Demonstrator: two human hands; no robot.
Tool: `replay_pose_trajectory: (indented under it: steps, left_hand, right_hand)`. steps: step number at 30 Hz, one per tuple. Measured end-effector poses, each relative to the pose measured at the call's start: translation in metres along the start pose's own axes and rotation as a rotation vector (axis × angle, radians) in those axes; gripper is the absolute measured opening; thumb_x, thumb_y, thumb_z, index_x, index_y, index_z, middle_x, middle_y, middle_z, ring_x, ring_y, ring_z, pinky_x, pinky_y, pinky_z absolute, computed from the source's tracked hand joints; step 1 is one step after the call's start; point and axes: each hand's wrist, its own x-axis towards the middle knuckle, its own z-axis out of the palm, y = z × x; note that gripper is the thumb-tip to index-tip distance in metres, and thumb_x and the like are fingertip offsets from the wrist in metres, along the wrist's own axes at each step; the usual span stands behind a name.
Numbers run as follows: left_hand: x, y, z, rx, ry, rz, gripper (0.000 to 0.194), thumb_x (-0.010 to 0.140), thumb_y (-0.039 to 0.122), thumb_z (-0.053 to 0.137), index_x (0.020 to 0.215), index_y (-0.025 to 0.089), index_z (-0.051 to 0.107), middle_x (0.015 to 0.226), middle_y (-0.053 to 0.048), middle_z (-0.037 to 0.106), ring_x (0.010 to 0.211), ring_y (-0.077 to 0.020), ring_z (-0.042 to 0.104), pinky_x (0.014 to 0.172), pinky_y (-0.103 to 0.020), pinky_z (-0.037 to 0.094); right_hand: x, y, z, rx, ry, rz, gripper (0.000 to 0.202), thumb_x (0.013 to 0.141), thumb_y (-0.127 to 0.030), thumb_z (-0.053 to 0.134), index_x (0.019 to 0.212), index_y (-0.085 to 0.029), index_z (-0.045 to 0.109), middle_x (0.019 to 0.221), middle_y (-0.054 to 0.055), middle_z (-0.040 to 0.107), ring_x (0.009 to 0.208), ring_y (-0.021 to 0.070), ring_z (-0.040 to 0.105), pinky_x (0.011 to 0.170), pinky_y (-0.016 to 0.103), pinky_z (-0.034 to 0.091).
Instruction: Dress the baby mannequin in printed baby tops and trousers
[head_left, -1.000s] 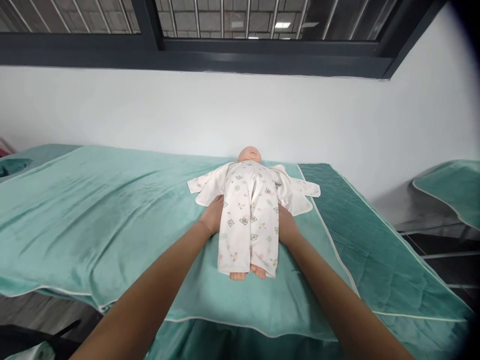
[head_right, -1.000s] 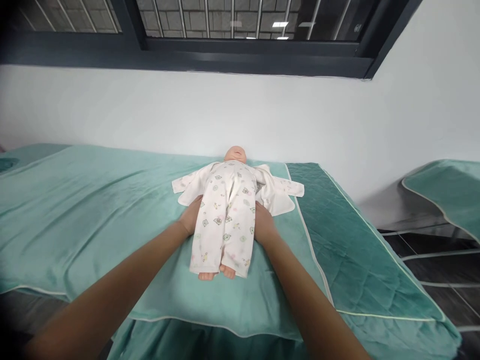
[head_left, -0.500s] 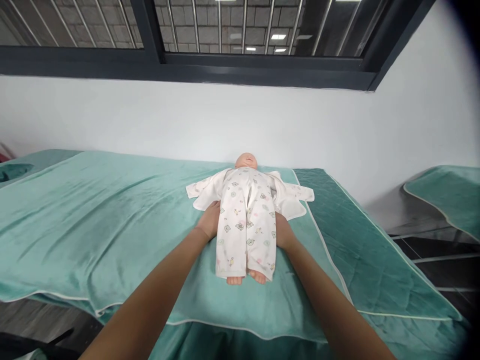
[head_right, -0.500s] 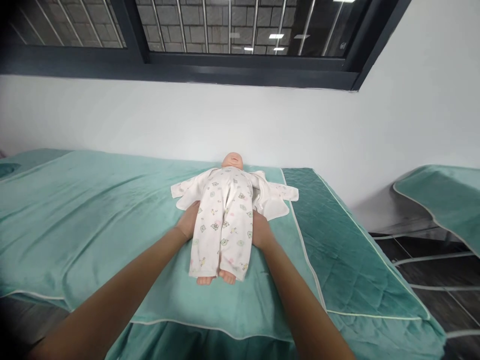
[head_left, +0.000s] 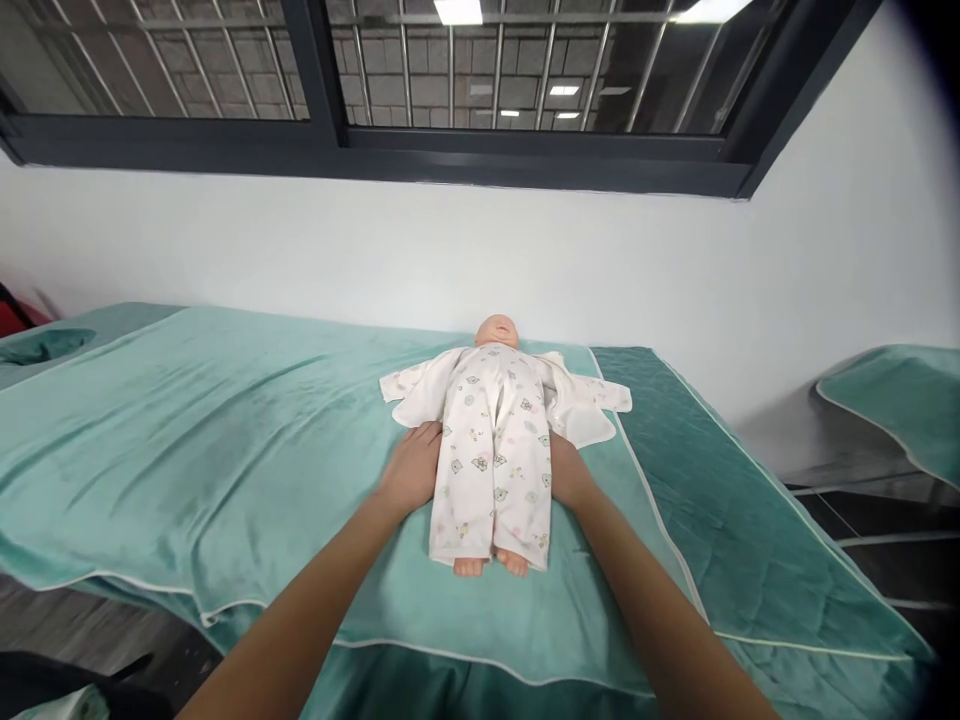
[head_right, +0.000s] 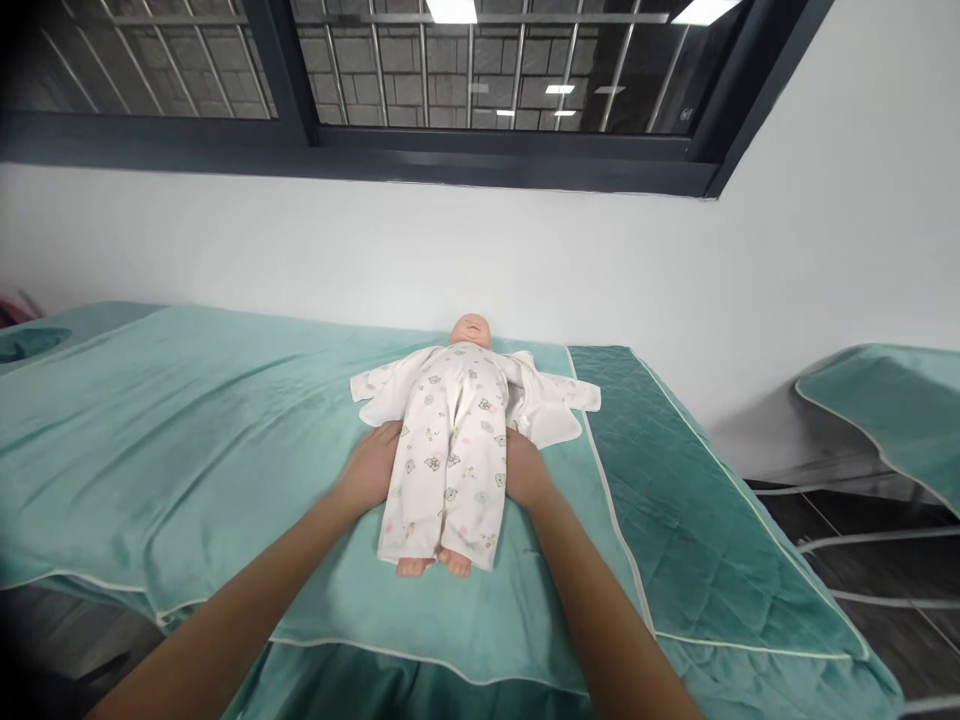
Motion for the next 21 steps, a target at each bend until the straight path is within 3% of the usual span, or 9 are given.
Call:
replay_pose_trajectory:
  steps: [6,12,17,19,21]
  left_hand:
    - [0.003,-0.008,0.003,-0.042,0.097,-0.082,0.024,0.094,0.026,0.047,0.109,0.021,0.064,0.119,-0.01,0.064,0.115,-0.0266,0.054,0.094,-0.042,0.044]
    - [0.005,-0.012,0.007,-0.034,0.119,-0.082,0.026,0.094,0.027,0.046,0.103,0.022,0.07,0.125,-0.01,0.063,0.122,-0.028,0.051,0.097,-0.043,0.043]
    - [0.005,-0.015,0.008,-0.047,0.166,-0.121,0.03,0.096,0.029,0.043,0.086,0.02,0.069,0.129,-0.009,0.062,0.122,-0.0275,0.051,0.099,-0.044,0.043]
    - [0.007,-0.017,0.01,-0.062,0.251,-0.236,0.03,0.097,0.031,0.042,0.081,0.02,0.065,0.13,-0.008,0.061,0.122,-0.0269,0.051,0.101,-0.044,0.043]
    - [0.01,-0.02,0.015,-0.066,0.366,-0.43,0.025,0.095,0.033,0.045,0.084,0.02,0.062,0.129,-0.01,0.061,0.122,-0.0272,0.052,0.101,-0.043,0.043]
  right_hand:
    - [-0.015,-0.011,-0.008,-0.018,-0.021,-0.008,0.018,0.084,-0.017,0.053,0.089,-0.019,0.07,0.092,0.009,0.069,0.087,0.023,0.065,0.076,0.033,0.052]
    - [-0.024,-0.016,-0.01,0.113,0.086,0.115,0.016,0.088,-0.021,0.049,0.086,-0.021,0.065,0.088,0.005,0.067,0.086,0.0217,0.061,0.074,0.032,0.048]
    - [-0.015,0.021,-0.017,-0.006,0.358,0.265,0.022,0.089,-0.031,0.049,0.096,-0.019,0.065,0.098,0.011,0.067,0.097,0.0266,0.059,0.089,0.04,0.046]
    - [-0.011,0.044,-0.025,-0.184,0.397,0.368,0.028,0.086,-0.032,0.053,0.103,-0.014,0.065,0.108,0.017,0.065,0.107,0.0309,0.056,0.097,0.045,0.042]
    - [-0.009,0.064,-0.033,-0.33,0.343,0.54,0.037,0.085,-0.034,0.054,0.112,-0.01,0.063,0.115,0.022,0.063,0.113,0.0339,0.053,0.1,0.047,0.039]
